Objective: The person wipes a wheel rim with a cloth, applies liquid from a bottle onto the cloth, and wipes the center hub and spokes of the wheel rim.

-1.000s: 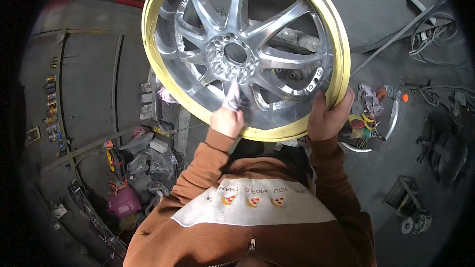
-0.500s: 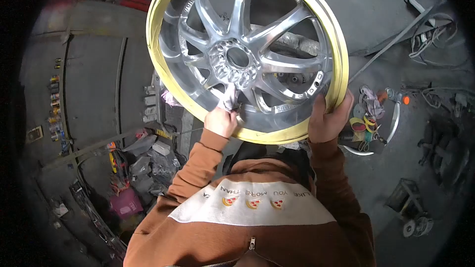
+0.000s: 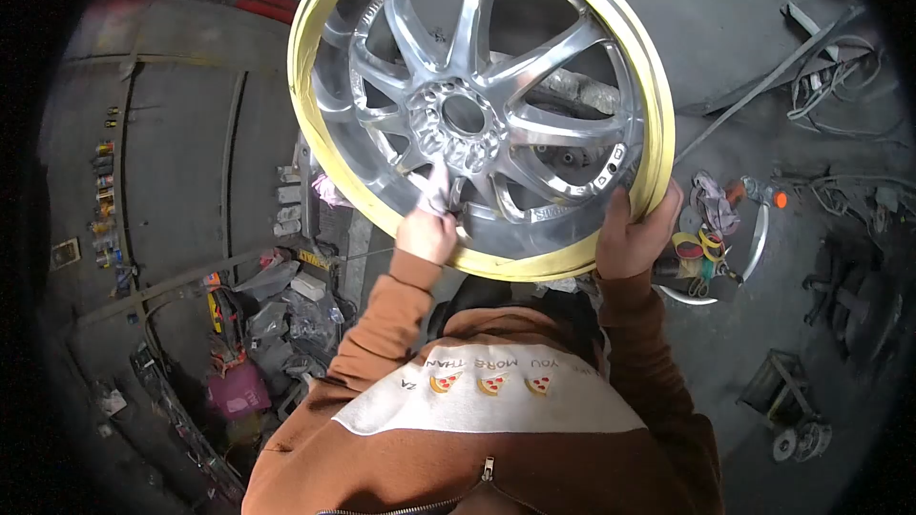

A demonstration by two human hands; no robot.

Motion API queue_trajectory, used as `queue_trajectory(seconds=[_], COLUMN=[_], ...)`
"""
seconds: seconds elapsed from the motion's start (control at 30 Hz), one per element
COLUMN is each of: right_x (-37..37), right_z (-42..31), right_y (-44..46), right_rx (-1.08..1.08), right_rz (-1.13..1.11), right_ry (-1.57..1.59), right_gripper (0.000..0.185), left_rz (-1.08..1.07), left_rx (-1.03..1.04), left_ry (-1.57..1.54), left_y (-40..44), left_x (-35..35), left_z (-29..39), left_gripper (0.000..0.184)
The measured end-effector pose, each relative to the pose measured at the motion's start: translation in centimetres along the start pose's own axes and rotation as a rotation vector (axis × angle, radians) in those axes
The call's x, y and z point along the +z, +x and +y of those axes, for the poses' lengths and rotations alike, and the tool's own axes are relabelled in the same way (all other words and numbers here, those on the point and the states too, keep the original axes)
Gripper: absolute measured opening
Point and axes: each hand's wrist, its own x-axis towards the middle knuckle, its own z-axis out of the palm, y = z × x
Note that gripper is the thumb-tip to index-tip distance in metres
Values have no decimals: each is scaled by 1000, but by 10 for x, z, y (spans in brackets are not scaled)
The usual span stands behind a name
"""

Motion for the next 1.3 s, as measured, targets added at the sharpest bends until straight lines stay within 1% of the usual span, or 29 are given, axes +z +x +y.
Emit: queue_trajectory(seconds=[0.03, 0.1, 0.13, 0.17, 0.23, 0.3, 0.33, 0.37, 0.43, 0.47, 0.5, 0.53, 0.6, 0.63, 0.67, 0.7, 0.77, 0.83, 0.87, 0.9, 0.97, 1.03, 1.07, 1.1, 1.13, 1.23, 1.3], right_x=[-2, -2, -1, -1, 0, -2, -4, -3, 2, 2, 0, -2, -3, -1, 0, 1, 1, -3, -2, 0, 1, -2, -2, -1, 0, -2, -1], right_z=[1, 0, 1, 4, 7, 9, 7, 1, -2, 2, 5, 6, 4, 2, -1, -2, -1, -2, -4, -5, -2, -1, -2, -4, -2, 3, -1], right_y=[-1, -1, -1, -1, 0, -2, -4, -4, 0, 0, 0, -1, -1, 0, 0, -1, 1, -4, -2, 1, 1, -1, -1, -1, 0, 0, 0], right_rx=[3, -24, -30, -20, -7, -45, -41, -12, 9, -42, -89, -87, -44, -52, -19, 20, 2, -12, 11, 31, 0, -25, 8, 38, 33, 13, 14], right_rz=[-6, -26, -28, -24, -15, -17, -25, -23, -13, -10, -9, -10, -36, -37, -7, 21, 20, -2, -2, 4, 13, 6, 4, 6, 7, -3, 3], right_ry=[-9, -13, -7, 1, 2, -51, -55, -3, 61, 18, -31, -40, -128, -121, -87, -57, -81, -112, -96, -76, -81, -101, -102, -99, -94, -144, -106], right_gripper=[39, 37, 37, 37, 36, 36, 36, 36, 36, 34, 33, 33, 33, 33, 34, 36, 36, 36, 35, 35, 35, 35, 36, 36, 36, 38, 37], left_rz=[68, -94, 63, -45, -84, 53, -52, -84, -15, -1, -74, -40, -114, -103, 4, 105, 97, 26, 6, 81, 157, 88, 31, 32, 62, 107, 119], left_rx=[-9, -112, 2, -49, 7, -20, -84, -108, -19, 15, -48, -44, -161, -162, -86, -9, 3, -81, -79, -31, 17, -83, -97, -102, -94, -55, -110], left_ry=[-8, 161, 68, 82, 92, -57, 43, 113, 108, 108, 138, 133, 139, 139, 95, 52, 62, 135, 154, 53, 10, 44, 54, 54, 0, -74, -116], left_y=[7, 22, 17, 9, -1, 11, 18, 23, 8, 2, 0, 5, 19, 15, 6, 0, 5, 12, 11, 7, 4, 11, 15, 13, 13, 16, 21], left_x=[1, -18, -6, -5, -2, -9, -15, -13, 3, 3, -6, -2, -6, -4, 0, 2, -1, -5, -6, -7, -7, -6, -12, -12, -11, -10, -14], left_z=[-8, -10, -15, -8, -2, -9, -11, -19, -21, -14, 0, -12, -29, -26, -20, -15, -15, -27, -24, -17, -7, -17, -18, -17, -14, -10, -10], left_gripper=[64, 62, 60, 62, 63, 63, 63, 61, 57, 56, 54, 53, 34, 34, 25, 19, 20, 20, 21, 21, 21, 20, 27, 27, 22, 23, 23])
